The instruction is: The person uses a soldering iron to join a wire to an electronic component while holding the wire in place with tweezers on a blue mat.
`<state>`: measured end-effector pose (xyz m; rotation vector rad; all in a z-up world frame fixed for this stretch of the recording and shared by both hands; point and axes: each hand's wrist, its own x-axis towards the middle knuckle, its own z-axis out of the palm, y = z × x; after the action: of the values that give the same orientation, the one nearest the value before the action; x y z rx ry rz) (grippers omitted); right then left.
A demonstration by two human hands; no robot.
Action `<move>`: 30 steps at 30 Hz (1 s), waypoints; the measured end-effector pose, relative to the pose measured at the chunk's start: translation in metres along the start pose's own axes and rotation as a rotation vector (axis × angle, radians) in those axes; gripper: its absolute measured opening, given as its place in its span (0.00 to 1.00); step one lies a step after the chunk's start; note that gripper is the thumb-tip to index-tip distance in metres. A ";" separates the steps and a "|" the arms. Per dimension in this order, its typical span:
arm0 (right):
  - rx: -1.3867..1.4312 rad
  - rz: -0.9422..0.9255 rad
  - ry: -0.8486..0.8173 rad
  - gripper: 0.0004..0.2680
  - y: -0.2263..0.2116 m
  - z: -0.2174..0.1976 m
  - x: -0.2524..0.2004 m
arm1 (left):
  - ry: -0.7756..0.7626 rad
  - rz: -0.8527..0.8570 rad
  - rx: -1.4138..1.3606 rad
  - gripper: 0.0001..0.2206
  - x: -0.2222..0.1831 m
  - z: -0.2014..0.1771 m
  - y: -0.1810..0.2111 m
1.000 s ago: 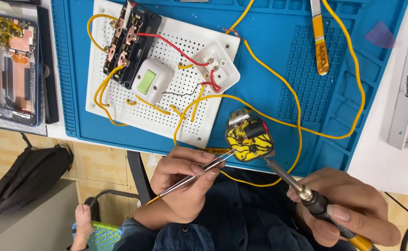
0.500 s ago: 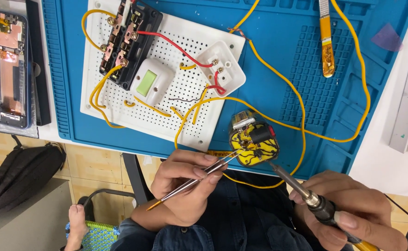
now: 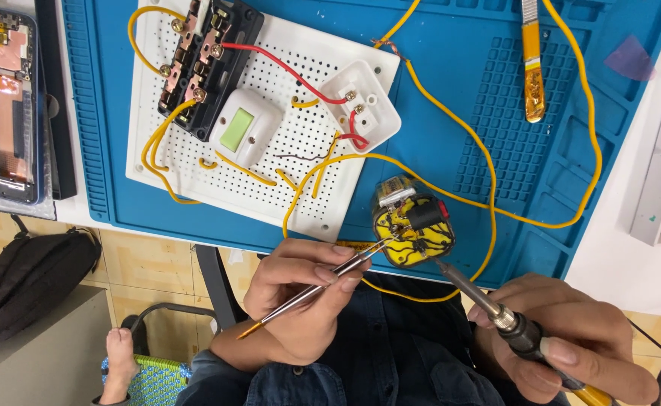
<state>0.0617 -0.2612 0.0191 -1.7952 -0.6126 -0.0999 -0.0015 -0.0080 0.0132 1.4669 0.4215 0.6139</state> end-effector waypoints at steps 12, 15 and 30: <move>0.020 -0.066 0.037 0.10 0.006 0.008 0.004 | -0.008 0.002 -0.007 0.12 0.002 0.002 0.002; 0.013 -0.045 0.017 0.10 0.004 0.008 0.005 | -0.012 0.000 -0.012 0.11 0.002 0.002 0.003; 0.003 -0.196 0.062 0.09 0.017 0.017 0.005 | -0.007 -0.017 -0.034 0.12 0.002 0.003 0.004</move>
<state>0.0692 -0.2467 0.0008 -1.7195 -0.7429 -0.2869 0.0012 -0.0089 0.0180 1.4312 0.4166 0.5995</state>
